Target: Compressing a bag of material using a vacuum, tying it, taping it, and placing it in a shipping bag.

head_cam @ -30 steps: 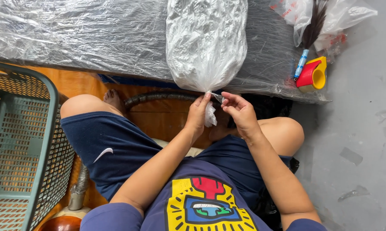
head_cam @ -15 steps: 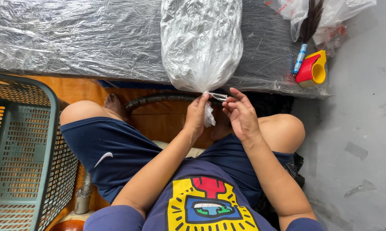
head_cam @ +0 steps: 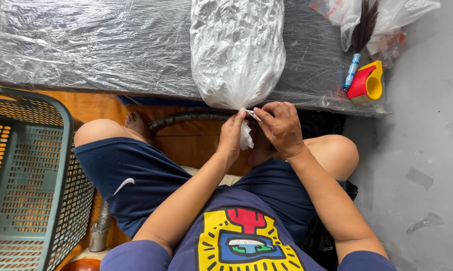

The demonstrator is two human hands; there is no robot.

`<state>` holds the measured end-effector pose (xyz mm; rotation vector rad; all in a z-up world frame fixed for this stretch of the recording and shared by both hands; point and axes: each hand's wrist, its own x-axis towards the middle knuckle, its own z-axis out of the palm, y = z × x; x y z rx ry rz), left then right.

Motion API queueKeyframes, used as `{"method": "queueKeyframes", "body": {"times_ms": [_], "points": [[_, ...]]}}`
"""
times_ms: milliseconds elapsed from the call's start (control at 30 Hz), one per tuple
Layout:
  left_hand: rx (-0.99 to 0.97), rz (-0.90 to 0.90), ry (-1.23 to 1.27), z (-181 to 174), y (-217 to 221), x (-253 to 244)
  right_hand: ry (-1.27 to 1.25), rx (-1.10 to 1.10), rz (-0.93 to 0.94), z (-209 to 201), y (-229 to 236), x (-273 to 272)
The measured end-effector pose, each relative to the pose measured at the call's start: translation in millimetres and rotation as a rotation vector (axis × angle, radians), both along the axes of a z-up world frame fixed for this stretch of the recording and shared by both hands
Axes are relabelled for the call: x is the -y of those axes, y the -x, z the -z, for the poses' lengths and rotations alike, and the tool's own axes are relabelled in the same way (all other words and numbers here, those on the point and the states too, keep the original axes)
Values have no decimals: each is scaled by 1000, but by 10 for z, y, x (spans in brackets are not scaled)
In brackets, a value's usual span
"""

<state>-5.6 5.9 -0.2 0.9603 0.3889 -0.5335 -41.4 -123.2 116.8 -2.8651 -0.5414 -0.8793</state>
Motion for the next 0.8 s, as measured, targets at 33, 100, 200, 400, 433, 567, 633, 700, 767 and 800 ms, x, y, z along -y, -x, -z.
{"method": "queueKeyframes", "body": {"times_ms": [33, 100, 200, 400, 433, 567, 633, 700, 767, 800], "points": [[-2, -2, 0, -12, 9, -18, 0, -2, -2, 7, -3, -26], [42, 6, 3, -38, 26, -35, -178, -54, 25, 15, -4, -63], [114, 21, 23, 2, 38, -46, -570, -208, 111, -54, 13, -230], [162, 47, 46, -382, 37, -181, -1169, -430, 411, 133, 58, -199], [161, 45, 47, -313, 26, -159, -1167, -431, 410, 125, 54, -212], [87, 47, 98, -110, 6, -115, -1360, -473, 456, 130, 64, -248], [49, 45, 118, -89, -21, -91, -1399, -478, 455, 122, 61, -246], [12, 68, 161, -101, -42, -64, -1410, -486, 441, 98, 63, -250], [46, 95, 120, -146, -46, -87, -1413, -474, 438, 113, 59, -249], [81, 122, 78, -168, -47, -98, -1415, -461, 436, 123, 58, -248]]}}
